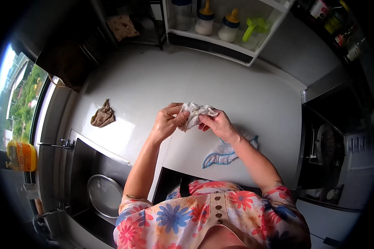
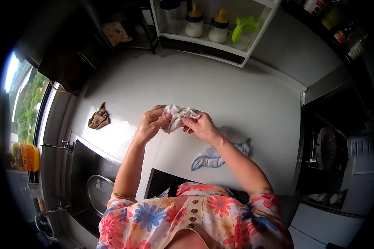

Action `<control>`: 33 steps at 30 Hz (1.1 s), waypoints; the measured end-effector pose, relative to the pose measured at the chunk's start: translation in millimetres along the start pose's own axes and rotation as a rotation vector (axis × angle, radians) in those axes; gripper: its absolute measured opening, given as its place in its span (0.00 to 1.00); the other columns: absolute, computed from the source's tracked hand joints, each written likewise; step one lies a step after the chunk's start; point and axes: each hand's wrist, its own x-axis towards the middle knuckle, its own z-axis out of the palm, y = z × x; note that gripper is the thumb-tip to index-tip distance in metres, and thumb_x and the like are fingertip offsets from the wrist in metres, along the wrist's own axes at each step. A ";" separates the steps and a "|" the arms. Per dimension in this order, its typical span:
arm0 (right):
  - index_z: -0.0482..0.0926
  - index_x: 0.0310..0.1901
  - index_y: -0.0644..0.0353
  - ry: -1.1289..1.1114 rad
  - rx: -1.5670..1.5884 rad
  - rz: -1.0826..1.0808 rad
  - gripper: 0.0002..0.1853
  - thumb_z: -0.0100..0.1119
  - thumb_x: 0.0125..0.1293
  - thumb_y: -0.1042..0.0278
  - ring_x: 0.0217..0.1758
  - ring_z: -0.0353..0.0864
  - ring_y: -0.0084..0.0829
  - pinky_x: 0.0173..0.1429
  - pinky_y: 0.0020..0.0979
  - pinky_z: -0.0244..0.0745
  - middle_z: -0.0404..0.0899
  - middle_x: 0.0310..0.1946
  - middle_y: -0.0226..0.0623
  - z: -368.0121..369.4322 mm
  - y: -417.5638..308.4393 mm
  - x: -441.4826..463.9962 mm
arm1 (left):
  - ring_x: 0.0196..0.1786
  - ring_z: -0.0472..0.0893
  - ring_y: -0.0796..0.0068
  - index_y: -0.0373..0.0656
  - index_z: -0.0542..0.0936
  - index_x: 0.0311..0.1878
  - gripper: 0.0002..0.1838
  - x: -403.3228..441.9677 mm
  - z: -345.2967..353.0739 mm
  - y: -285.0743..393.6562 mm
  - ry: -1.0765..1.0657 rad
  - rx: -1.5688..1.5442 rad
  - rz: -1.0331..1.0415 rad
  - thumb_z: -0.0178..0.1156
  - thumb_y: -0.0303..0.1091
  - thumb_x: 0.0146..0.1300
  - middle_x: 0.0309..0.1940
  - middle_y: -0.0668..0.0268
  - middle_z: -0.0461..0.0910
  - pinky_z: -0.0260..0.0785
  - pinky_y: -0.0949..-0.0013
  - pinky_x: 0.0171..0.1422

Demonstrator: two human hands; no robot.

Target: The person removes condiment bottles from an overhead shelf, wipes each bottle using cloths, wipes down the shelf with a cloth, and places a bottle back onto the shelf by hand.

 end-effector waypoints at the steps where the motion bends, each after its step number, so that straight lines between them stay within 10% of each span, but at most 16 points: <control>1: 0.78 0.45 0.62 0.035 0.023 -0.027 0.15 0.58 0.66 0.58 0.33 0.79 0.19 0.38 0.22 0.76 0.80 0.33 0.30 -13.9 -5.1 -4.2 | 0.36 0.76 0.76 0.36 0.83 0.34 0.15 11.3 4.3 -4.2 0.021 -0.162 -0.005 0.62 0.41 0.63 0.37 0.65 0.79 0.71 0.69 0.42; 6: 0.80 0.40 0.62 0.248 0.121 -0.162 0.08 0.54 0.68 0.68 0.32 0.79 0.20 0.40 0.22 0.76 0.80 0.31 0.28 -43.7 -6.7 -27.6 | 0.47 0.78 0.68 0.42 0.79 0.46 0.14 34.0 23.8 -15.4 -0.068 -0.872 -0.191 0.57 0.41 0.65 0.43 0.64 0.80 0.70 0.60 0.53; 10: 0.70 0.57 0.58 0.134 0.268 -0.182 0.18 0.57 0.66 0.67 0.47 0.77 0.23 0.44 0.25 0.76 0.76 0.48 0.31 -74.0 -23.6 -60.8 | 0.47 0.78 0.68 0.42 0.77 0.51 0.15 43.4 69.6 -6.5 -0.091 -1.174 -0.176 0.57 0.39 0.66 0.44 0.64 0.80 0.69 0.58 0.56; 14: 0.63 0.63 0.57 0.150 0.252 -0.190 0.29 0.62 0.63 0.59 0.54 0.72 0.22 0.54 0.25 0.71 0.73 0.53 0.30 -111.0 -37.2 -87.4 | 0.49 0.78 0.69 0.42 0.77 0.52 0.14 47.3 109.5 1.3 -0.280 -0.918 -0.147 0.56 0.38 0.66 0.45 0.65 0.80 0.69 0.59 0.56; 22: 0.76 0.48 0.65 0.360 -0.197 -0.266 0.11 0.55 0.68 0.68 0.38 0.72 0.14 0.42 0.21 0.71 0.78 0.36 0.25 -182.2 -24.9 -150.7 | 0.50 0.76 0.73 0.39 0.71 0.59 0.27 49.9 240.8 24.9 -0.468 -0.499 0.018 0.65 0.39 0.59 0.48 0.65 0.77 0.68 0.67 0.55; 28: 0.76 0.49 0.64 0.273 0.337 -0.215 0.11 0.54 0.68 0.70 0.39 0.77 0.18 0.43 0.22 0.75 0.79 0.39 0.29 -270.1 -29.3 -215.6 | 0.42 0.80 0.74 0.37 0.77 0.49 0.18 64.7 308.5 40.3 -0.388 -0.429 -0.189 0.67 0.29 0.56 0.40 0.65 0.81 0.75 0.68 0.48; 33: 0.58 0.66 0.61 -0.079 0.793 -0.493 0.36 0.39 0.69 0.38 0.65 0.67 0.39 0.66 0.43 0.67 0.65 0.63 0.44 -300.8 -63.6 -273.6 | 0.41 0.82 0.73 0.40 0.78 0.47 0.13 69.6 367.1 90.3 -0.447 -0.453 -0.145 0.64 0.29 0.60 0.40 0.63 0.82 0.77 0.67 0.46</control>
